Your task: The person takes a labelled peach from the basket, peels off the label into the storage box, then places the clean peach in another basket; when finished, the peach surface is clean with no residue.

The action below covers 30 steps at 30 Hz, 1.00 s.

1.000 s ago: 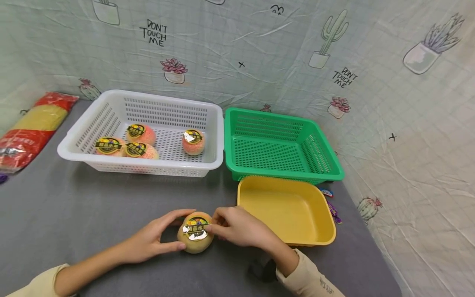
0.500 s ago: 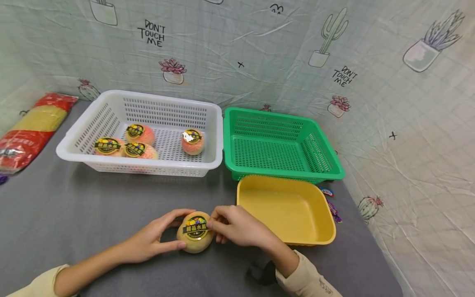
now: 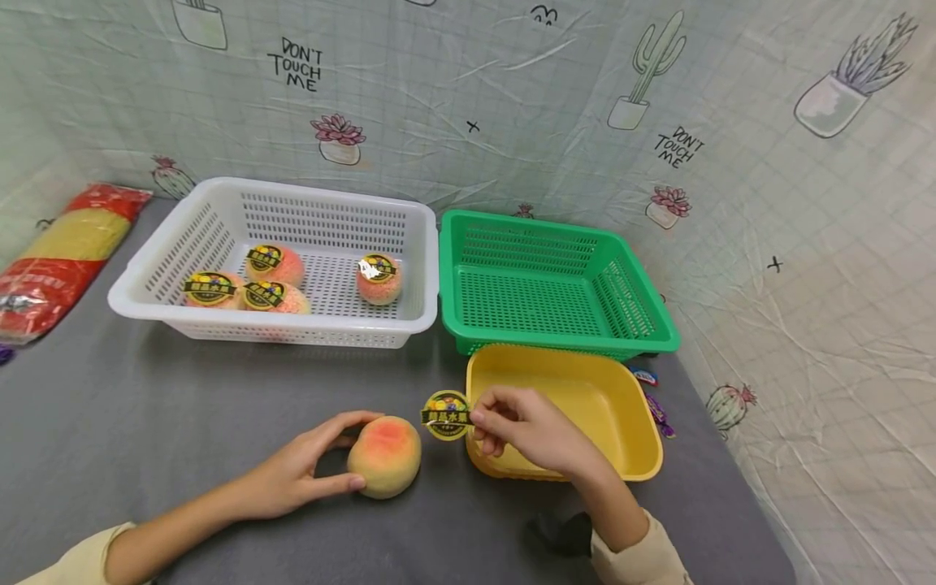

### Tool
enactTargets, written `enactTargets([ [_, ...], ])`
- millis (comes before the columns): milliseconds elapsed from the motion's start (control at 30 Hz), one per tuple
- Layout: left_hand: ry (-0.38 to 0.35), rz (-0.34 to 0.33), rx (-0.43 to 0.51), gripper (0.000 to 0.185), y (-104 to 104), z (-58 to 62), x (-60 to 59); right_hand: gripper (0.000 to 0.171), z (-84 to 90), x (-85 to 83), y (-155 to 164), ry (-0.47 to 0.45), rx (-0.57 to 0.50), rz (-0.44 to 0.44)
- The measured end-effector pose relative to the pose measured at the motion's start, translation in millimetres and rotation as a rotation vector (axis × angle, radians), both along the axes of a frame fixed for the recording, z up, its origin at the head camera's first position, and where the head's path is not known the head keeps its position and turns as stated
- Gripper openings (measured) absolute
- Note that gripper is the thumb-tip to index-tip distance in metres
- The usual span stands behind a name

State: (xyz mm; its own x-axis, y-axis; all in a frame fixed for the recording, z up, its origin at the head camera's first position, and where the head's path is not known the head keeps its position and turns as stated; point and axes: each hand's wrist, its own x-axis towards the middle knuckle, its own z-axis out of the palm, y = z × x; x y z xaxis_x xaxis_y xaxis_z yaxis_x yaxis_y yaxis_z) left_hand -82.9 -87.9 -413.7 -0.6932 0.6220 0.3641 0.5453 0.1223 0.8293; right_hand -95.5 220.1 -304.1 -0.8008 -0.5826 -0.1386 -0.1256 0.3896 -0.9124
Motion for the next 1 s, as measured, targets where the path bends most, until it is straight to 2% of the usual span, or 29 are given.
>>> enactTargets([
  [200,-0.028,-0.001,0.014,0.060,-1,0.6,0.3,0.023,-13.1,-11.0,42,0.043,0.035,-0.065],
  [333,-0.040,-0.007,0.011,0.061,-1,0.6,0.5,0.023,-27.0,-18.4,54,0.024,0.156,-0.087],
  [400,-0.047,-0.010,0.011,0.061,-2,0.5,0.4,0.022,-34.0,-20.9,55,0.024,0.230,-0.079],
  [567,-0.046,-0.014,0.011,0.062,-2,-0.6,0.0,0.018,-46.2,-21.9,48,0.139,0.407,-0.068],
  [767,-0.050,-0.017,0.009,0.061,-2,-0.8,0.6,0.018,-50.7,-22.1,40,0.186,0.497,-0.083],
  [1000,-0.047,-0.010,0.008,0.061,-2,-1.0,-0.2,0.017,-52.4,-22.9,33,0.303,0.597,-0.111],
])
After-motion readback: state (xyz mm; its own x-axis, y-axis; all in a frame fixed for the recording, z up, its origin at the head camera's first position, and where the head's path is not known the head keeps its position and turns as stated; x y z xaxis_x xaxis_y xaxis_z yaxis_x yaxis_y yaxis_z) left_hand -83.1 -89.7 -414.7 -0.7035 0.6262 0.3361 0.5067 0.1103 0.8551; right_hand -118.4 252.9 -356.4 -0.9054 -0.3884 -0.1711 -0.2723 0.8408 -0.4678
